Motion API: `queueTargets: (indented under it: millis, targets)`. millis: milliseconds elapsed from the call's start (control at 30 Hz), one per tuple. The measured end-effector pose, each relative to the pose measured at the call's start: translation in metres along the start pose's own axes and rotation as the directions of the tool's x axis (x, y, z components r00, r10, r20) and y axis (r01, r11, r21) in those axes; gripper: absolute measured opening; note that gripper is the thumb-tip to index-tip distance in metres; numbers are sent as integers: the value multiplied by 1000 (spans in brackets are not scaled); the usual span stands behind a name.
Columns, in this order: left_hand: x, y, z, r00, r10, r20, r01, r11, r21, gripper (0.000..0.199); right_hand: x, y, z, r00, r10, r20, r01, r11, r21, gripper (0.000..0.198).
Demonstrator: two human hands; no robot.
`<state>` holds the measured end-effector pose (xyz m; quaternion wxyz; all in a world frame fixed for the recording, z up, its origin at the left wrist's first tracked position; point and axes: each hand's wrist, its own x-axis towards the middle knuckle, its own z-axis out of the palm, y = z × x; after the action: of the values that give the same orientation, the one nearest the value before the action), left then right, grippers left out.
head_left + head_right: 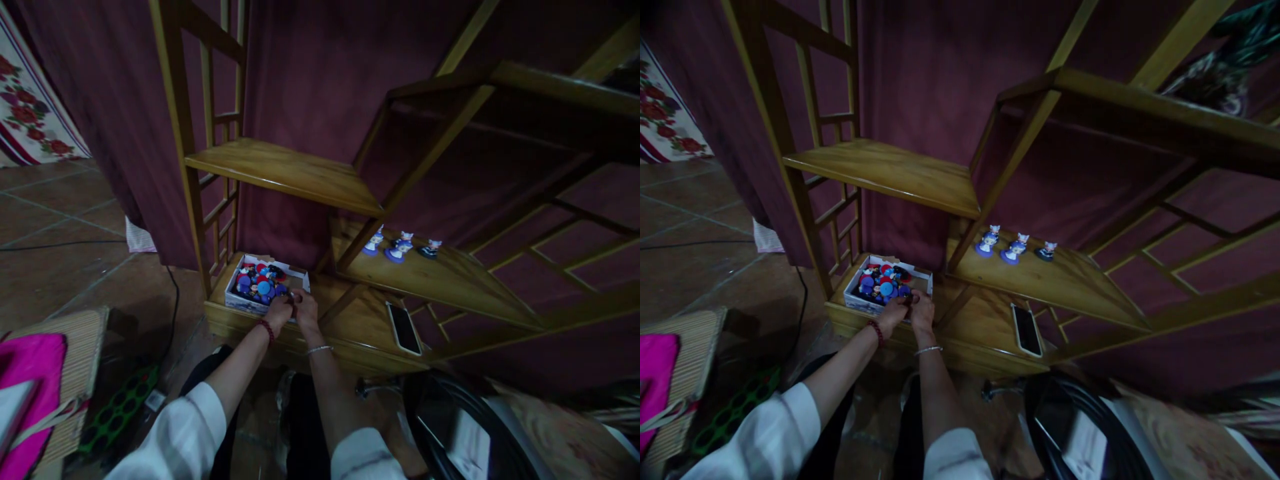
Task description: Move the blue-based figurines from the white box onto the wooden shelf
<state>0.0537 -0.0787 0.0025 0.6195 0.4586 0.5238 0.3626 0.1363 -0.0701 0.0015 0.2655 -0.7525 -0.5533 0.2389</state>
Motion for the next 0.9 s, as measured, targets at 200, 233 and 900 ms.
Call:
queueTargets:
  millis: [200, 233, 900]
  targets:
    - [12, -9, -7, 999, 43, 13, -43, 999, -33, 22, 6, 0, 5, 999, -38, -3, 38, 997, -61, 29]
    - [13, -8, -8, 999, 46, 14, -46, 999, -28, 22, 6, 0, 5, 999, -40, 0, 40, 997, -73, 29]
    - [51, -5, -32, 999, 2, 54, -6, 998, 66, 28, 29, 9, 9, 973, -120, 197, 178, 932, -314, 33]
